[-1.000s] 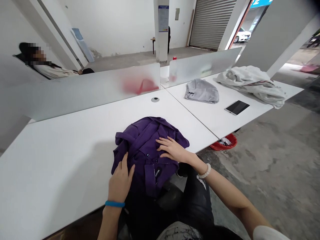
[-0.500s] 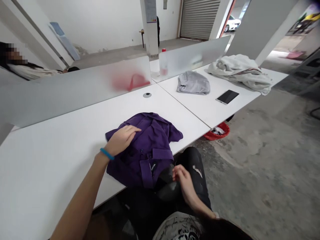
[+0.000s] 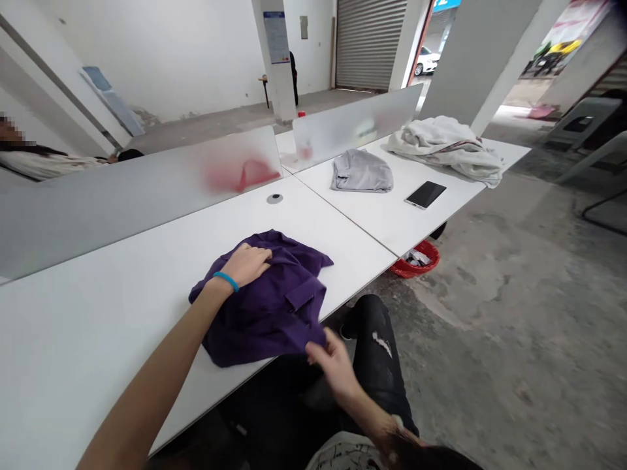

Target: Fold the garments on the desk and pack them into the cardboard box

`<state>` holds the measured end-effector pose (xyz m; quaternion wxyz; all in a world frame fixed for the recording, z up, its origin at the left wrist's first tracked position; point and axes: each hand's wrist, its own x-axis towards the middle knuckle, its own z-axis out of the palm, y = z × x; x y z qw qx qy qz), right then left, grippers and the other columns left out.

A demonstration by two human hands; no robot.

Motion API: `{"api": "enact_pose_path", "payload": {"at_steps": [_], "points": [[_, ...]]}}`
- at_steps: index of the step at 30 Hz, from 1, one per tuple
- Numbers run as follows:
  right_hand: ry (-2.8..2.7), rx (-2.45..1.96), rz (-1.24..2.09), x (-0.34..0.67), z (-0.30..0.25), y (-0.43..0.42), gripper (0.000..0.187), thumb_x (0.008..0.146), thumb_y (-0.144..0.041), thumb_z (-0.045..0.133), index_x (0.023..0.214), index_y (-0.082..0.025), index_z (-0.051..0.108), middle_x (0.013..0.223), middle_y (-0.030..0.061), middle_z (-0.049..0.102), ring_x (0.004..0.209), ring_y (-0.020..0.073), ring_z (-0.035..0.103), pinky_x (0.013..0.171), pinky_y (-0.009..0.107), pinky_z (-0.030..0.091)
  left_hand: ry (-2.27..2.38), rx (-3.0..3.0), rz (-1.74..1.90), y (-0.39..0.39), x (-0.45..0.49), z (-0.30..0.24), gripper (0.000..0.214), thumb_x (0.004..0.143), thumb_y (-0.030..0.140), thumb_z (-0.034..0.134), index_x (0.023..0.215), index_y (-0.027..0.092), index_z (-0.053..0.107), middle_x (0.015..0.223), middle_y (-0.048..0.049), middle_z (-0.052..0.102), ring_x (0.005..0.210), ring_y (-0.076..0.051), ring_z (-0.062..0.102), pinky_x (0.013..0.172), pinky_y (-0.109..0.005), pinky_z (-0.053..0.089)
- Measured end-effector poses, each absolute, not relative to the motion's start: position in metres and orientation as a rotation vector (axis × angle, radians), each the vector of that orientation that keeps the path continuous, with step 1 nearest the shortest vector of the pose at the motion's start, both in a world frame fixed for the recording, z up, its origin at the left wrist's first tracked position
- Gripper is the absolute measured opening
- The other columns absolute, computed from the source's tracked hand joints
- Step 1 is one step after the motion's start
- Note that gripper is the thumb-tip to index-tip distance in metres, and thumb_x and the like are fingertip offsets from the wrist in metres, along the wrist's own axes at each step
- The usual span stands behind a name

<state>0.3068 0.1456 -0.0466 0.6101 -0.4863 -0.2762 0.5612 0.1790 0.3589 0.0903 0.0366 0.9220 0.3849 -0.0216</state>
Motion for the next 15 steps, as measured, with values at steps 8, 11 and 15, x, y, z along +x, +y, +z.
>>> {"api": "enact_pose_path", "payload": {"at_steps": [8, 11, 15], "points": [[-0.782, -1.167, 0.871, 0.426, 0.001, 0.217, 0.028, 0.079, -0.047, 0.061, 0.085, -0.022, 0.051, 0.072, -0.005, 0.053, 0.065, 0.0106, 0.048, 0.061, 0.021, 0.039, 1.407, 2.601, 0.054, 0.302, 0.086, 0.101, 0.033, 0.09, 0.047, 0.033, 0.081, 0.023, 0.055, 0.063, 0.001, 0.056, 0.061, -0.018, 0.054, 0.058, -0.029, 0.036], [-1.062, -1.272, 0.863, 0.428, 0.002, 0.235, 0.033, 0.08, -0.05, 0.059, 0.093, -0.023, 0.046, 0.064, -0.0075, 0.048, 0.057, 0.0106, 0.044, 0.056, 0.022, 0.035, 1.42, 2.484, 0.407, 0.29, 0.091, 0.086, 0.035, 0.089, 0.047, 0.033, 0.087, 0.021, 0.056, 0.09, -0.0044, 0.062, 0.082, -0.02, 0.058, 0.073, -0.03, 0.045], [-1.181, -1.336, 0.602, 0.426, 0.025, 0.251, 0.029, 0.086, -0.049, 0.052, 0.096, -0.023, 0.043, 0.058, -0.0087, 0.042, 0.049, 0.0099, 0.038, 0.05, 0.023, 0.029, 1.651, 2.226, 0.759, 0.274, 0.102, 0.094, 0.036, 0.089, 0.049, 0.032, 0.091, 0.021, 0.055, 0.075, -0.0003, 0.059, 0.07, -0.017, 0.056, 0.067, -0.028, 0.045]]}}
